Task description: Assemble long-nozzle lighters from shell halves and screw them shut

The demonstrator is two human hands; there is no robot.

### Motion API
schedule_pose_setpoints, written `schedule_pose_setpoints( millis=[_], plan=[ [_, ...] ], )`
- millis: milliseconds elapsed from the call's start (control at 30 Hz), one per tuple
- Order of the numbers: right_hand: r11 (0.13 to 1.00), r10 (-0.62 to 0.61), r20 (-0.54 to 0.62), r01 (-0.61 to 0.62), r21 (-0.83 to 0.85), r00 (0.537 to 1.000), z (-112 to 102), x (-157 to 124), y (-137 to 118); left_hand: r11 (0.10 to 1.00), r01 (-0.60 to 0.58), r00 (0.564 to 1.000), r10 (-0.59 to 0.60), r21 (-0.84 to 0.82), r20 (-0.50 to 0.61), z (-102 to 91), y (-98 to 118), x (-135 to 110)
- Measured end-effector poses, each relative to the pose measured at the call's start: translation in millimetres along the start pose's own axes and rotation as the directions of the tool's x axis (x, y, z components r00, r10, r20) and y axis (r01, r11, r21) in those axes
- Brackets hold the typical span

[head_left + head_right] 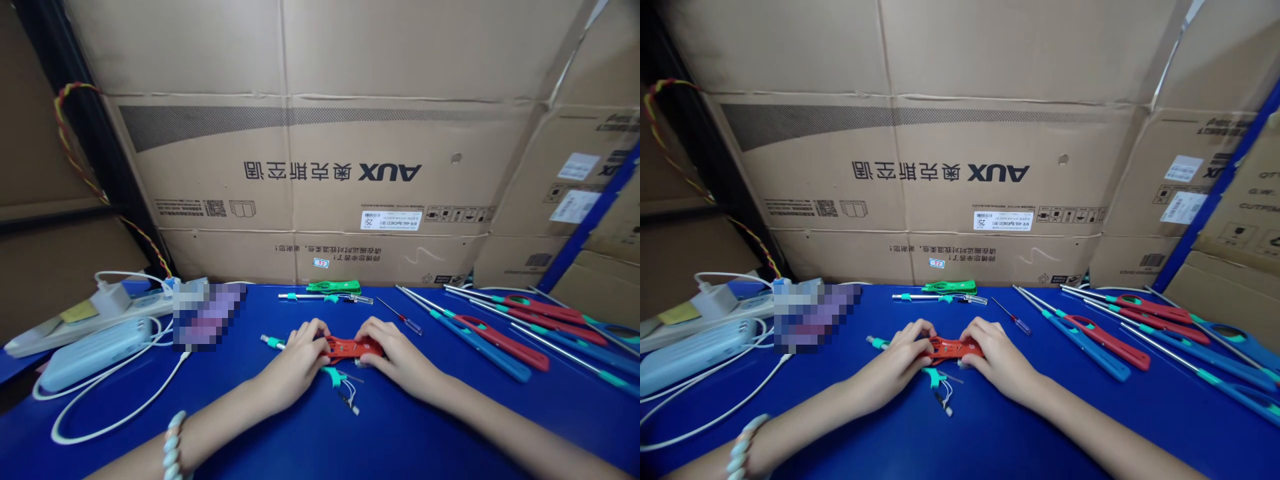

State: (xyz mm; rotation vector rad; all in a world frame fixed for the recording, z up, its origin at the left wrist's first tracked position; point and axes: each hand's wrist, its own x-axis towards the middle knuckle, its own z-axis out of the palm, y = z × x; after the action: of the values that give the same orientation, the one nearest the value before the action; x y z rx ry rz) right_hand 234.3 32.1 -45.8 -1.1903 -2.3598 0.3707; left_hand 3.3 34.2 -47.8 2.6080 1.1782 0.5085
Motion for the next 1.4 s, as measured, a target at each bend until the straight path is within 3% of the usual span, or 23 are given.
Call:
schedule_pose_setpoints(
  millis=[300,500,767,933,1167,1400],
  plan=[
    [1.000,0.018,0.070,-0.019,0.012,0.997,-5,-9,-16,0.999,0.023,0.999,-0.024,-0.039,-0.026,-2.4,10,-19],
    [0.994,-0.023,0.058,0.016,0.104,0.998,-9,5,-1,0.999,0.014,0.997,-0.017,-0.036,-0.076,-15.7,3,-8],
    [0.998,-0.017,0.031,0.015,0.065,0.999,1,27,25,0.998,0.048,0.993,-0.052,-0.041,-0.110,-23.3,-20,2],
    [0.999,0.006,0.027,-0.007,0.038,1.000,5,29,26,0.998,0.009,0.995,-0.016,-0.062,-0.102,-24.1,-21,-5],
    [0.999,0.033,-0.016,-0.033,-0.001,0.999,-11,23,17,0.997,-0.003,0.997,-0.002,-0.075,-0.073,-30.1,-19,-2],
    [0.999,0.019,0.057,-0.016,-0.051,0.998,-15,3,6,0.999,0.037,0.999,-0.037,0.001,0.007,-31.5,-13,-6]
  ],
)
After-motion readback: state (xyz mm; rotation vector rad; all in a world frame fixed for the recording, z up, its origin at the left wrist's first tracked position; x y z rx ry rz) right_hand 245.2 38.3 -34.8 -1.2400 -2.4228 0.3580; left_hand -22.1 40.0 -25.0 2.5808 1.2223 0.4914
